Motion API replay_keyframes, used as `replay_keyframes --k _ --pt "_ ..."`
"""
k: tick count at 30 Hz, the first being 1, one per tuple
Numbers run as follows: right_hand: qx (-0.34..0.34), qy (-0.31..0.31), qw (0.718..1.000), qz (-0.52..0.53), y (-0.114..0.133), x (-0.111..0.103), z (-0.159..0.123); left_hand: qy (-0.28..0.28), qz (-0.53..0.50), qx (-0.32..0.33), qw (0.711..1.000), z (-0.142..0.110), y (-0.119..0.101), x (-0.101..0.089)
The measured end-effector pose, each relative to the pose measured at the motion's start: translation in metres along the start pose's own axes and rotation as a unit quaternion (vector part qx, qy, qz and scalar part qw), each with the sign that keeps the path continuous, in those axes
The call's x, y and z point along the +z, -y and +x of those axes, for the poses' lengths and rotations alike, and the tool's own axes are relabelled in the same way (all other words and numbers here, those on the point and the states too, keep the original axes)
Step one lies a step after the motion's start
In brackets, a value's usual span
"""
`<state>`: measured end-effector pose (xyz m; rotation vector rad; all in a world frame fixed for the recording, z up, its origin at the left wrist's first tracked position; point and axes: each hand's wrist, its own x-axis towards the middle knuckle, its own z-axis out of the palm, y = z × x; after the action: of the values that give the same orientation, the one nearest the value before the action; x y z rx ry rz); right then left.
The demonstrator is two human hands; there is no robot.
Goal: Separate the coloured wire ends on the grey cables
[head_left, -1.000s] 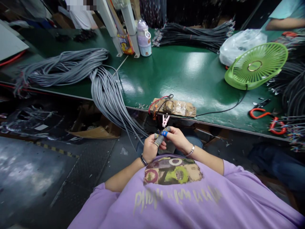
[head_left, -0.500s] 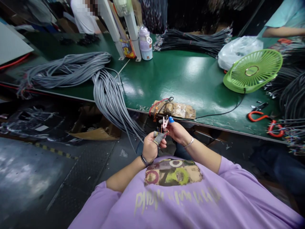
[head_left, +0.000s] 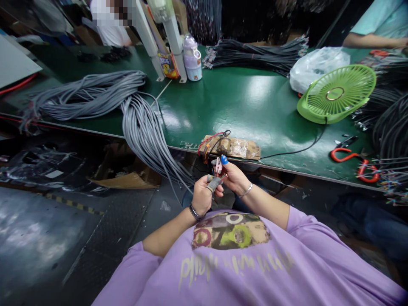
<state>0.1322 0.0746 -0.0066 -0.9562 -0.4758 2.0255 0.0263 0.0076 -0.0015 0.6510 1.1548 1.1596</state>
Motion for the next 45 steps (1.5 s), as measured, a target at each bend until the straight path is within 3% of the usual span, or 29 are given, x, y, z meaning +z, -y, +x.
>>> replay_keyframes --k 12,22,26,30,33,36,42,45 --pt "-0.002 -0.017 0.999 0.046 -0.002 0.003 -0.001 -0.011 -0.009 0.013 1.000 -0.003 0.001 -0.002" --pt "0.039 0.037 0.998 0.042 0.002 -0.009 -0.006 -0.005 -0.002 0.031 1.000 -0.006 0.001 -0.006" --pt "0.068 0.062 0.996 -0.019 -0.001 -0.021 -0.021 0.010 0.025 0.057 0.998 -0.010 0.008 -0.015" --pt "-0.009 0.070 0.985 -0.159 -0.008 -0.027 -0.040 0.011 0.077 0.068 0.995 -0.010 0.015 -0.024" --pt "-0.081 0.058 0.970 -0.221 -0.012 -0.027 -0.048 0.036 0.115 0.057 0.991 -0.008 0.015 -0.028" --pt "-0.103 0.069 0.957 -0.263 -0.010 -0.029 -0.047 0.084 0.150 0.024 0.985 -0.007 0.006 -0.030" --pt "-0.064 0.170 0.931 -0.318 0.001 -0.031 -0.040 0.203 0.210 -0.034 0.956 -0.005 -0.019 -0.037" --pt "-0.059 0.174 0.925 -0.333 0.003 -0.027 -0.036 0.192 0.225 -0.035 0.955 -0.006 -0.020 -0.040"
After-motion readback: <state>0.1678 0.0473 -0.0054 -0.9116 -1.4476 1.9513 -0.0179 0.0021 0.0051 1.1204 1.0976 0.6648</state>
